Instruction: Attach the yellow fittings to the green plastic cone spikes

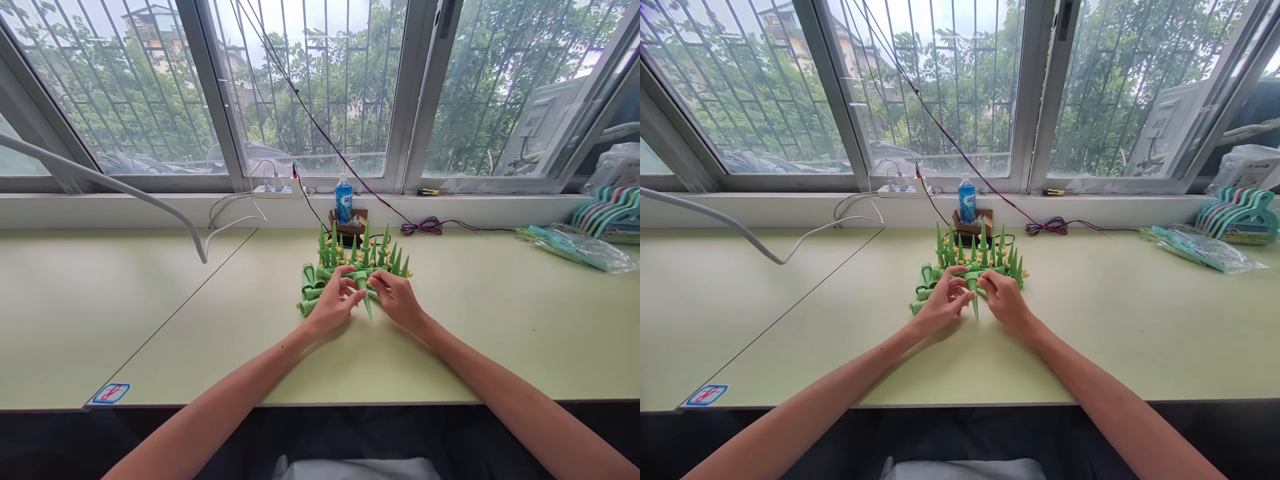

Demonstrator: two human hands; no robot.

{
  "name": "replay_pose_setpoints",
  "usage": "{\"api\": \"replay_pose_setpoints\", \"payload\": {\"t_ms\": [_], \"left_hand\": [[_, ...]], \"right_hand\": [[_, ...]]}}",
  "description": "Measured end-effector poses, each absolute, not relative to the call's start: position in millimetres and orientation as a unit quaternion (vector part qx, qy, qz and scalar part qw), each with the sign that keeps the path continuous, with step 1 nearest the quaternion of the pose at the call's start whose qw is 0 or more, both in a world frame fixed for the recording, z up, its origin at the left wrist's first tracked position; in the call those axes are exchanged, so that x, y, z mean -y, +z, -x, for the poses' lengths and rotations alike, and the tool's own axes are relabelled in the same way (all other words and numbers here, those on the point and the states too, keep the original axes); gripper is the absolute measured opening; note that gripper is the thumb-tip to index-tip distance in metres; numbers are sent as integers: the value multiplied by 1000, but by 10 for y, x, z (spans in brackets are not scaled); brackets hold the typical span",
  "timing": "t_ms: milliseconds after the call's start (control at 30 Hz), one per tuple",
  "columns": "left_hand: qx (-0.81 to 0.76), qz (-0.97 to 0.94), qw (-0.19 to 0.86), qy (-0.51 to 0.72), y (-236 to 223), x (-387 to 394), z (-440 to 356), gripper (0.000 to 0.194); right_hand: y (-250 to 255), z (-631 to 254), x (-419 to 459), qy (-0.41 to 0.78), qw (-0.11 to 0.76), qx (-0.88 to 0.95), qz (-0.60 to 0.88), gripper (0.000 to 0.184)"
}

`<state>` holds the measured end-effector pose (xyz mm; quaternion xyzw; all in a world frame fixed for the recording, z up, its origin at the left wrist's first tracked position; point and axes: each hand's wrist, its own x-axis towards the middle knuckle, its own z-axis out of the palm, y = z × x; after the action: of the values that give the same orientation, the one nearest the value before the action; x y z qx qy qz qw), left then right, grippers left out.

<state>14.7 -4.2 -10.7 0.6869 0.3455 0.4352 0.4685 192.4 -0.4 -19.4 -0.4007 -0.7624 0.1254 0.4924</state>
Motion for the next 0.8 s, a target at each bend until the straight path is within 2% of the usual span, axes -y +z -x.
{"api": "replay_pose_setpoints", "payload": {"t_ms": [233, 800], "left_hand": [[-368, -764, 311, 429, -142, 35, -134, 51], [-353, -804, 188, 440, -169, 10, -124, 49]], "right_hand": [[-211, -1914, 0, 117, 490, 766, 399, 28], [-181, -1915, 36, 129, 500, 767, 380, 25]]}}
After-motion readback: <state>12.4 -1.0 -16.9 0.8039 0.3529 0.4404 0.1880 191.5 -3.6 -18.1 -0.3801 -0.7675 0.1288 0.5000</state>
